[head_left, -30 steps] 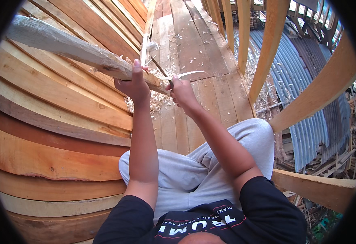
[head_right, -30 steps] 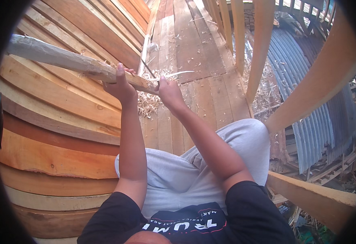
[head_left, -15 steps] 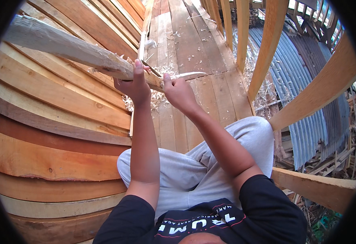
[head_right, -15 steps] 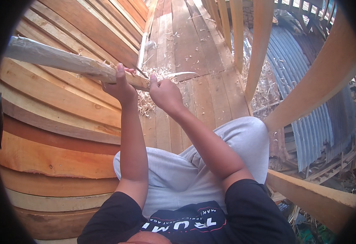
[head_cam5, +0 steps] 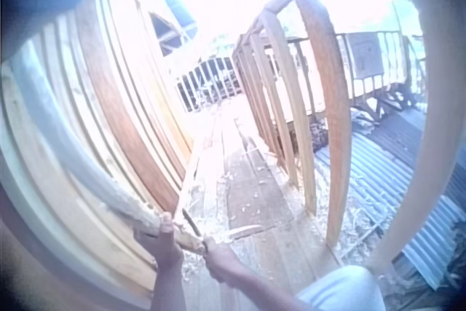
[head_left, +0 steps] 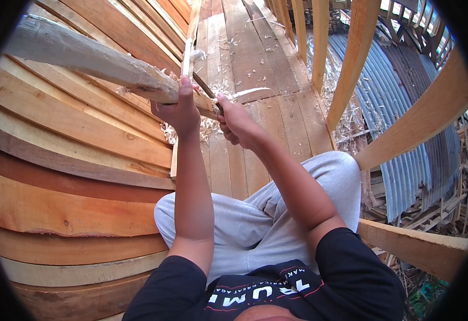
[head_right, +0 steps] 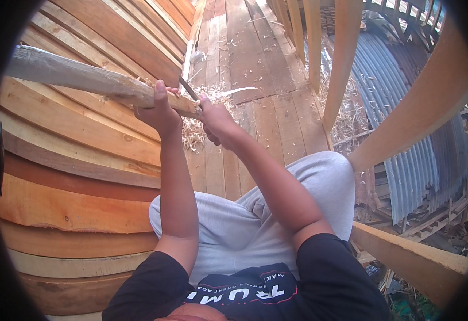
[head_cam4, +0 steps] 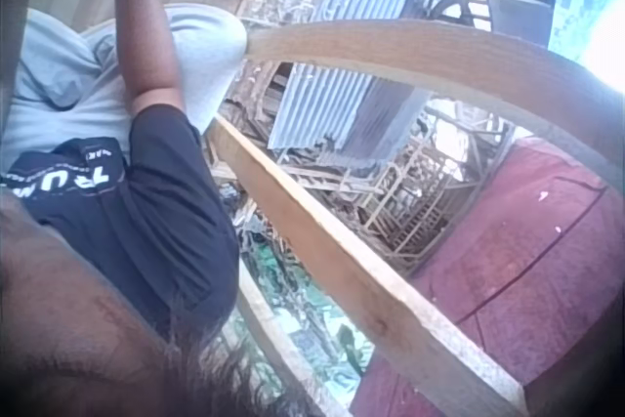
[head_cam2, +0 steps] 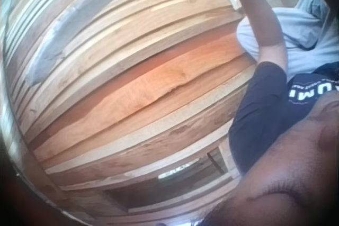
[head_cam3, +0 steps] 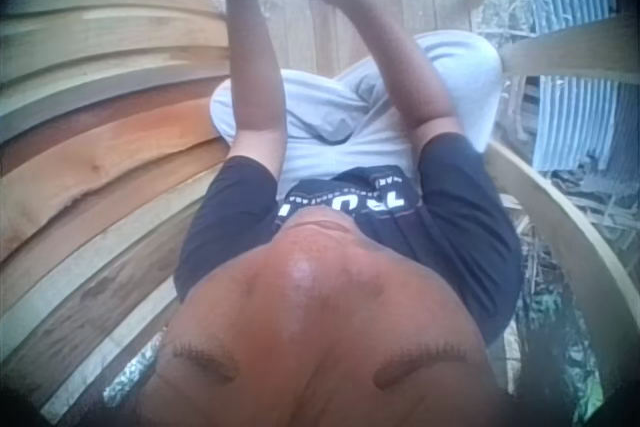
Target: The person sits cross-legged on a wooden floor and uses a knife to carve a long piece of wood. They repeatedly shave off thin layers of wood, creating wood shavings that accumulate on the floor.
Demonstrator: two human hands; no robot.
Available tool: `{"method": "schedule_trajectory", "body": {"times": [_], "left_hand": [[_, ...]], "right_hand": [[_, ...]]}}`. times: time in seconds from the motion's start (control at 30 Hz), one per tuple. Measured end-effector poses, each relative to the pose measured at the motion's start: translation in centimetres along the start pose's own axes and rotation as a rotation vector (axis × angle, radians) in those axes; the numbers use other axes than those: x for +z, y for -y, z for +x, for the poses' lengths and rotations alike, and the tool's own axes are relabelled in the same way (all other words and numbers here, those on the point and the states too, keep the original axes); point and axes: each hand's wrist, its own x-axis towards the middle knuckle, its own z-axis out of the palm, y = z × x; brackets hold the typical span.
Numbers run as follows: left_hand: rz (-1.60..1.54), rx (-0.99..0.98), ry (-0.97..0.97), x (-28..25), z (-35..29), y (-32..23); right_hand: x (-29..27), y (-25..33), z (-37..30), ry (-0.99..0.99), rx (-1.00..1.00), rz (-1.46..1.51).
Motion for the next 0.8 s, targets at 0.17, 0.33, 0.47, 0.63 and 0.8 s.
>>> {"method": "schedule_trajectory", "body": {"times": [0.17, 0.33, 0.47, 0.63, 0.8], "left_hand": [[-0.026, -0.01, 0.002, 0.5, -0.3, -0.2], [0.039, -0.035, 0.037, 0.3, -0.2, -0.1], [-0.082, -0.001, 0.045, -0.9, 0.9, 1.3], [-0.024, -0.046, -0.1, -3.8, 3.2, 1.9], [-0.071, -0.052, -0.155, -6.3, 4.0, 2.9]], "right_hand": [[-1.1, 0.0, 0.7, 0.117, 0.1, 0.085], [-2.2, 0.1, 1.3, 0.269, 0.132, 0.124], [-3.3, -1.1, 1.3, 0.492, 0.281, 0.259], [-3.5, -0.7, 1.2, 0.378, 0.136, 0.064], [-6.1, 0.3, 2.6, 0.16, -0.05, -0.029]]}}
